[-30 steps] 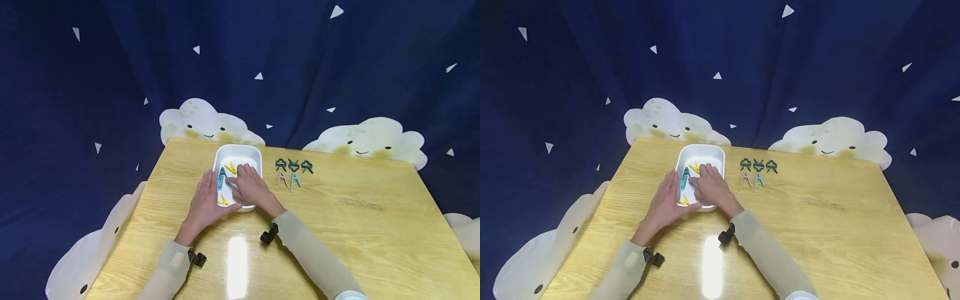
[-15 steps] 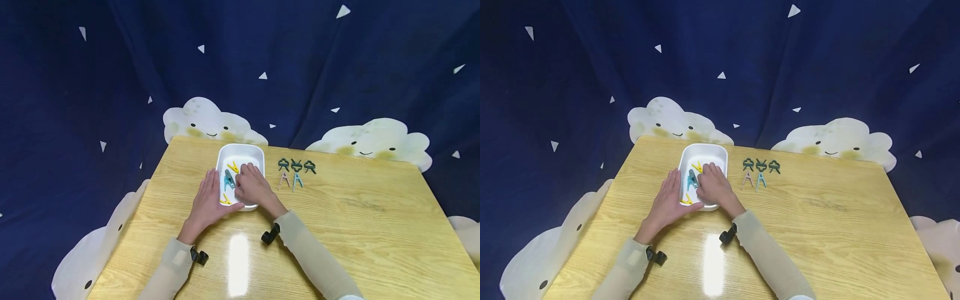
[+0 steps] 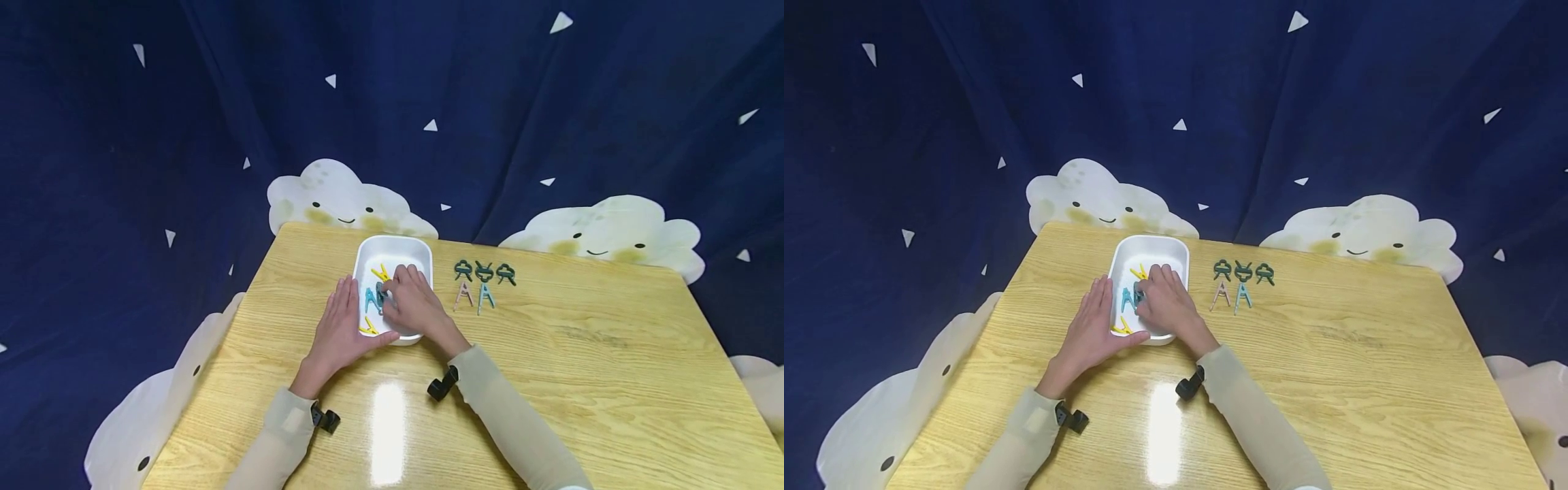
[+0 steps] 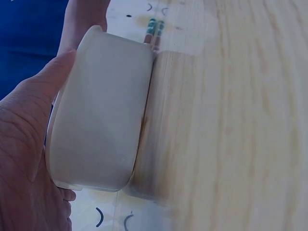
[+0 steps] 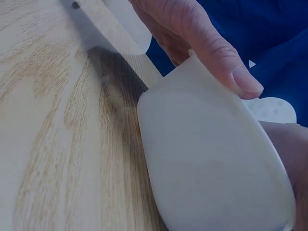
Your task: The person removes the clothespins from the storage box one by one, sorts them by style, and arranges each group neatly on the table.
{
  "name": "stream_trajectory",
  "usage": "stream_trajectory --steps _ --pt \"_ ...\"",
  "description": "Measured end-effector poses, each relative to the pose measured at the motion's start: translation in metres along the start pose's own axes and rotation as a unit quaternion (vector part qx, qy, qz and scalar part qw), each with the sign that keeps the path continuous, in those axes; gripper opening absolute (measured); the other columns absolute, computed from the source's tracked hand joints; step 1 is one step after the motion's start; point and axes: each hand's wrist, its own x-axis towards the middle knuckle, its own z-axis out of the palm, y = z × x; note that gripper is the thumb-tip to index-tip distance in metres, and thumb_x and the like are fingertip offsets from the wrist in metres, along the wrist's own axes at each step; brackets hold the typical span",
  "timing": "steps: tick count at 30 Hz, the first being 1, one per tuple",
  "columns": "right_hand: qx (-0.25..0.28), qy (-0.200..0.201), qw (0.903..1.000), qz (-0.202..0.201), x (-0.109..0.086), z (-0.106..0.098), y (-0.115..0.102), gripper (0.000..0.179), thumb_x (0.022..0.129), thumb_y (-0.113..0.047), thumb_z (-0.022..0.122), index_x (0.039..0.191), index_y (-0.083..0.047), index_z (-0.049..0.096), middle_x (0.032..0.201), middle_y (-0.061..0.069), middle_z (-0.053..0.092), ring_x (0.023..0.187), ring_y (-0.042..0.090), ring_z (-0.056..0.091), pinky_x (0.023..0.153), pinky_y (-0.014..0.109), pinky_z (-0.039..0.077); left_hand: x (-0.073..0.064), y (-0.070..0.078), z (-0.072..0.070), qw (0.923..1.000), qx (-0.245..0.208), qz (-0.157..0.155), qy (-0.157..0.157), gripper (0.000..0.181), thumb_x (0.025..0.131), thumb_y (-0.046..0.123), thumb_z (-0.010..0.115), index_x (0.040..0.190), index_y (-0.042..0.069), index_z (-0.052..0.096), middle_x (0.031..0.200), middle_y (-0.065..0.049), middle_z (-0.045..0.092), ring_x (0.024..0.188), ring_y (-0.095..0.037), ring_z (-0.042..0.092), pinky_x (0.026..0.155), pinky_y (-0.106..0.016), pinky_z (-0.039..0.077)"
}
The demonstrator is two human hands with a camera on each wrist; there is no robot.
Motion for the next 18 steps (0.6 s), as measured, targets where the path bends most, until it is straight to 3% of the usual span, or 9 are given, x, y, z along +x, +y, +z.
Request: stream_trajectory --steps 5,8,15,18 --pt "-0.010 0.005 0.9999 0.001 0.0003 -0.0001 -0.0007 0.018 0.091 -0.031 0.072 0.098 -0.014 0.076 0.098 0.003 0.048 0.095 0.024 0.040 0.084 0.037 0.039 -0.0005 -0.0001 -0.0007 1.0000 0.002 -0.004 -0.002 0.140 0.076 0.092 0.060 0.166 0.000 0.004 0.175 -0.015 0.003 0.162 -0.028 -0.001 0.131 -0.044 0.008" --pt "-0.031 -0.004 0.9995 0.003 0.0010 -0.0006 -0.0028 0.021 0.092 -0.034 0.072 0.095 -0.013 0.072 0.098 0.003 0.047 0.095 0.024 0.039 0.084 0.037 0.038 -0.0006 -0.0002 -0.0007 1.0000 0.005 -0.001 0.002 0.140 0.076 0.091 0.061 0.166 -0.001 0.005 0.175 -0.016 0.005 0.162 -0.032 0.004 0.131 -0.045 0.010" --pt "-0.063 -0.041 0.9972 0.008 0.0012 -0.0003 -0.0056 0.071 0.087 -0.066 0.067 0.126 -0.007 0.069 0.107 0.005 0.048 0.098 0.023 0.039 0.084 0.034 0.038 0.0003 0.0001 -0.0001 1.0000 0.003 -0.005 -0.005 0.142 0.075 0.094 0.058 0.166 0.001 0.003 0.175 -0.015 0.001 0.162 -0.026 -0.005 0.131 -0.044 0.008" --pt "-0.075 -0.056 0.9956 0.013 0.0014 0.0012 -0.0056 0.082 0.087 -0.075 0.063 0.131 -0.005 0.067 0.109 0.005 0.048 0.098 0.023 0.039 0.084 0.034 0.038 0.0005 0.0008 -0.0003 1.0000 0.001 -0.007 -0.006 0.142 0.075 0.095 0.057 0.167 0.001 0.003 0.175 -0.014 0.000 0.161 -0.023 -0.007 0.131 -0.044 0.007"
